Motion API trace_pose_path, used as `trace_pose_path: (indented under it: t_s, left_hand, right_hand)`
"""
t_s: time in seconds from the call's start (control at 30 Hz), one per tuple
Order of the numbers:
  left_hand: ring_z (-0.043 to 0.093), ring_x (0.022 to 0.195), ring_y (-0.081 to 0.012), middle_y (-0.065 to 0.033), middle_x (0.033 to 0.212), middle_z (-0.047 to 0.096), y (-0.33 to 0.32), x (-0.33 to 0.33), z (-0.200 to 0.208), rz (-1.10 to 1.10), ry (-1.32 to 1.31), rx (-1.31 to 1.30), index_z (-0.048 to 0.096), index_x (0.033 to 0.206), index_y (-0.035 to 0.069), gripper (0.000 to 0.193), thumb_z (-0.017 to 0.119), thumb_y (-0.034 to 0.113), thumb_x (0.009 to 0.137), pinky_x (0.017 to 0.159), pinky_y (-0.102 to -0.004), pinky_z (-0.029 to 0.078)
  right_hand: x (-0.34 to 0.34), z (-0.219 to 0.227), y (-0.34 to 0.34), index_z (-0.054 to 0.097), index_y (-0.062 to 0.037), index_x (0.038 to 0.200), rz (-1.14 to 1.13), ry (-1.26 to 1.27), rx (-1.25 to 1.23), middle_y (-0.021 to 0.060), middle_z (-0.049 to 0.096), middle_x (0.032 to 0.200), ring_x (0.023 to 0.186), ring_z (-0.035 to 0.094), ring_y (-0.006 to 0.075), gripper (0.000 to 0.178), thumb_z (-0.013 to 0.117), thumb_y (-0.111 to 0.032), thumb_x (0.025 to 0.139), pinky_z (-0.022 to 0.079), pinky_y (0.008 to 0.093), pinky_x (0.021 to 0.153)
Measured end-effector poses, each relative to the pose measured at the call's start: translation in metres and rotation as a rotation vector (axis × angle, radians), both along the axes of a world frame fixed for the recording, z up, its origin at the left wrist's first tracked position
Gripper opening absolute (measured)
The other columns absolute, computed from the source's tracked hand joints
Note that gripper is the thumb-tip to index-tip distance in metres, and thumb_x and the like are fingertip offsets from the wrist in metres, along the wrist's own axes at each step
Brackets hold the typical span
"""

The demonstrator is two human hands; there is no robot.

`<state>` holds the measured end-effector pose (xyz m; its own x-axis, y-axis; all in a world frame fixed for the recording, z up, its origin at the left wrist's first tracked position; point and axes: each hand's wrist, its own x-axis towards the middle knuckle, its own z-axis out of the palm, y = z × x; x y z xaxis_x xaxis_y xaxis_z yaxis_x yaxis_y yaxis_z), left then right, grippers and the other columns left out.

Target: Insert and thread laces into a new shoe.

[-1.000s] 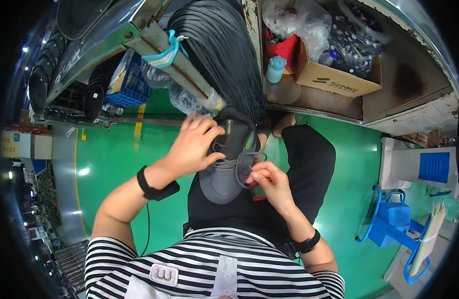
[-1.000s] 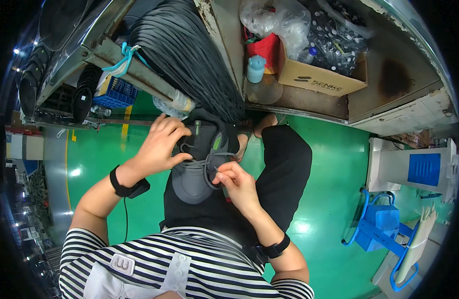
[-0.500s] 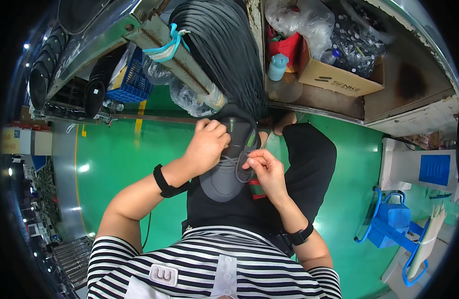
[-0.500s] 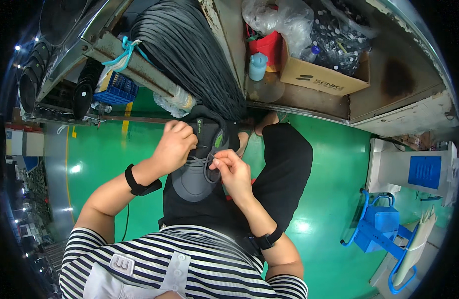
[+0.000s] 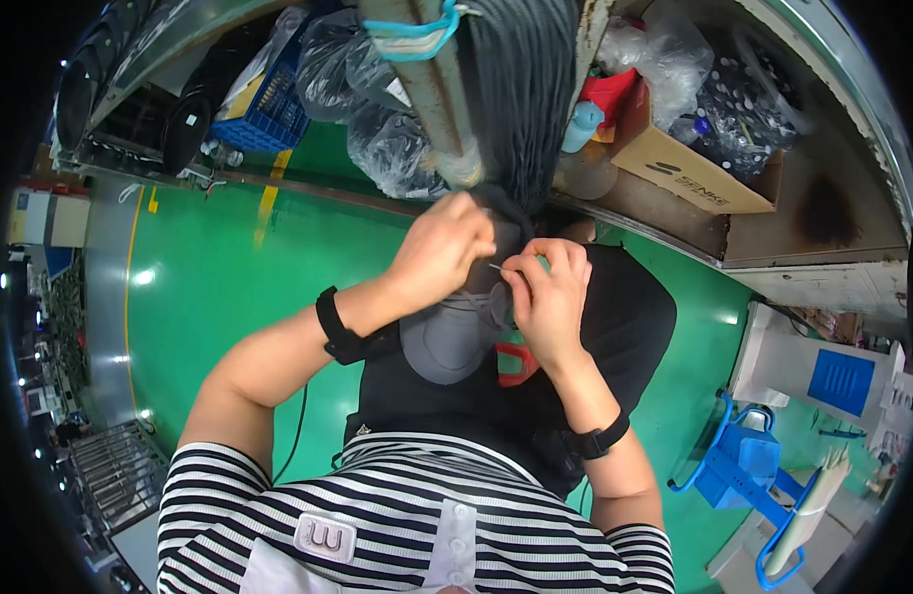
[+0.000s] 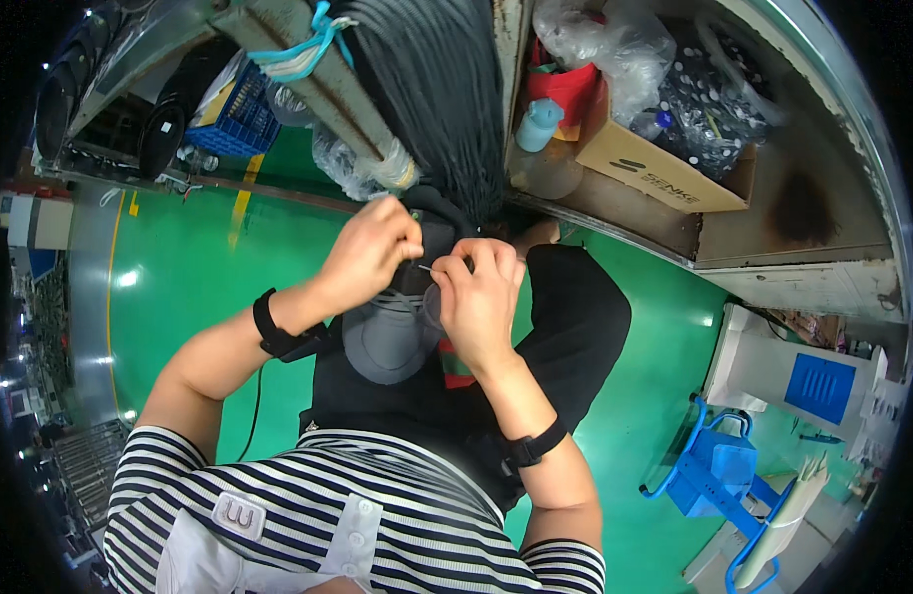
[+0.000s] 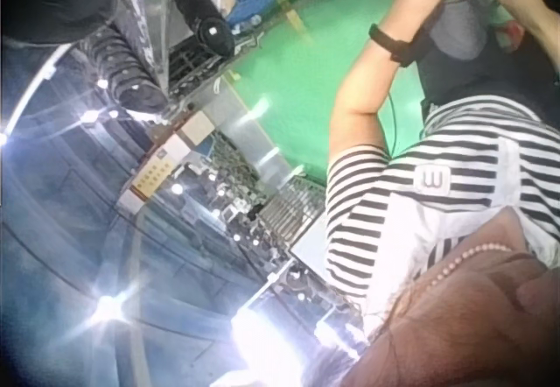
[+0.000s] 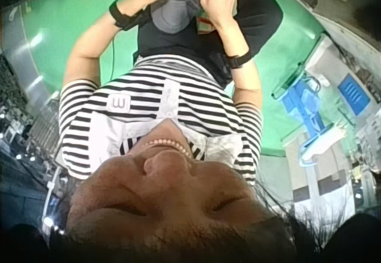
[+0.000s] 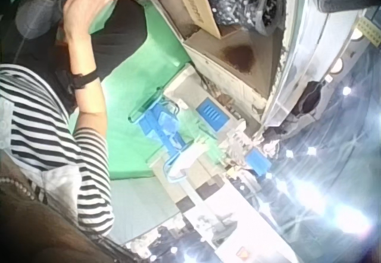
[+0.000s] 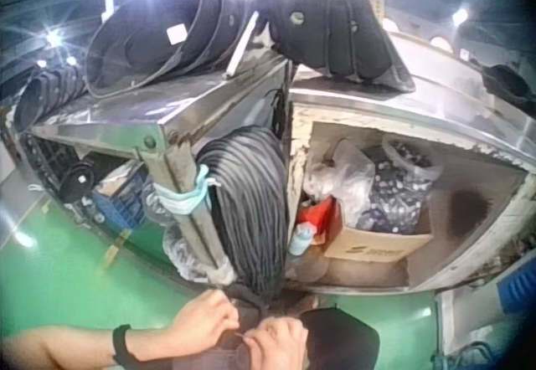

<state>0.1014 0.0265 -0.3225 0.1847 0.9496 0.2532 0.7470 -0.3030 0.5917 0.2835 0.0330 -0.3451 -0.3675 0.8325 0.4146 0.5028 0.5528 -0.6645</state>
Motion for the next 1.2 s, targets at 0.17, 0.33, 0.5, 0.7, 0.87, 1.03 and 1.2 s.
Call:
trace_pose_path:
  t_s: [0.17,0.33,0.5,0.7,0.87,1.03,1.2]
  left_hand:
    - [0.053,0.078,-0.0256,-0.0082,0.082,0.051,0.003,-0.005,-0.003,0.074,-0.203,-0.151,0.058,0.080,0.002,0.010,0.068,0.005,0.080,0.072,-0.0359,0.043]
    - [0.053,0.084,-0.0261,-0.0080,0.086,0.052,-0.002,-0.008,-0.003,0.065,-0.203,-0.111,0.059,0.080,0.003,0.010,0.068,0.005,0.079,0.075,-0.0359,0.043]
    - [0.041,0.124,-0.0367,-0.0116,0.122,0.052,-0.028,-0.009,0.018,0.121,-0.077,-0.017,0.066,0.086,0.008,0.014,0.074,0.011,0.074,0.105,-0.0469,0.034]
    - [0.036,0.134,-0.0338,-0.0104,0.132,0.051,-0.055,-0.023,0.021,0.060,0.439,0.099,0.069,0.082,0.012,0.016,0.077,0.020,0.071,0.111,-0.0581,0.024]
    - [0.037,0.133,-0.0336,-0.0092,0.131,0.052,-0.051,-0.008,0.005,0.216,0.337,0.108,0.068,0.081,0.011,0.014,0.076,0.019,0.072,0.110,-0.0577,0.023]
    - [0.040,0.131,-0.0349,-0.0075,0.125,0.058,-0.046,-0.010,-0.020,0.234,0.037,0.133,0.063,0.077,0.009,0.013,0.074,0.015,0.073,0.109,-0.0574,0.025]
    - [0.060,0.097,-0.0226,-0.0101,0.097,0.064,-0.043,-0.033,0.025,0.475,-1.094,0.035,0.052,0.084,0.006,0.013,0.056,0.014,0.093,0.095,-0.0406,0.043]
  right_hand:
    - [-0.014,-0.010,0.003,0.065,-0.0087,0.082,0.113,-0.171,0.219,0.0034,0.056,0.090,0.098,0.052,0.0264,0.014,0.067,-0.010,0.068,0.037,0.0479,0.092]
    - [-0.016,-0.005,0.008,0.065,-0.0092,0.080,0.211,-0.284,0.231,0.0041,0.054,0.086,0.097,0.053,0.0261,0.010,0.067,-0.010,0.071,0.036,0.0503,0.100]
    - [-0.023,-0.025,0.005,0.066,-0.0081,0.084,0.190,-0.048,0.014,0.0048,0.056,0.082,0.095,0.054,0.0261,0.012,0.072,-0.011,0.074,0.032,0.0508,0.105]
    - [-0.024,-0.013,0.005,0.065,-0.0079,0.100,0.063,0.014,-0.168,0.0006,0.063,0.073,0.088,0.059,0.0220,0.036,0.079,-0.008,0.068,0.028,0.0516,0.110]
    - [-0.031,-0.022,-0.003,0.068,-0.0045,0.091,0.042,0.068,-0.148,0.0047,0.066,0.077,0.089,0.061,0.0226,0.024,0.077,-0.008,0.069,0.027,0.0510,0.112]
    - [-0.022,-0.014,0.001,0.068,-0.0053,0.093,0.024,0.009,0.089,0.0036,0.068,0.087,0.102,0.060,0.0248,0.019,0.071,-0.004,0.074,0.030,0.0519,0.109]
    - [0.017,-0.008,0.009,0.066,-0.0042,0.098,-0.311,0.270,-0.052,0.0068,0.069,0.090,0.085,0.064,0.0165,0.012,0.059,-0.004,0.088,0.049,0.0297,0.078]
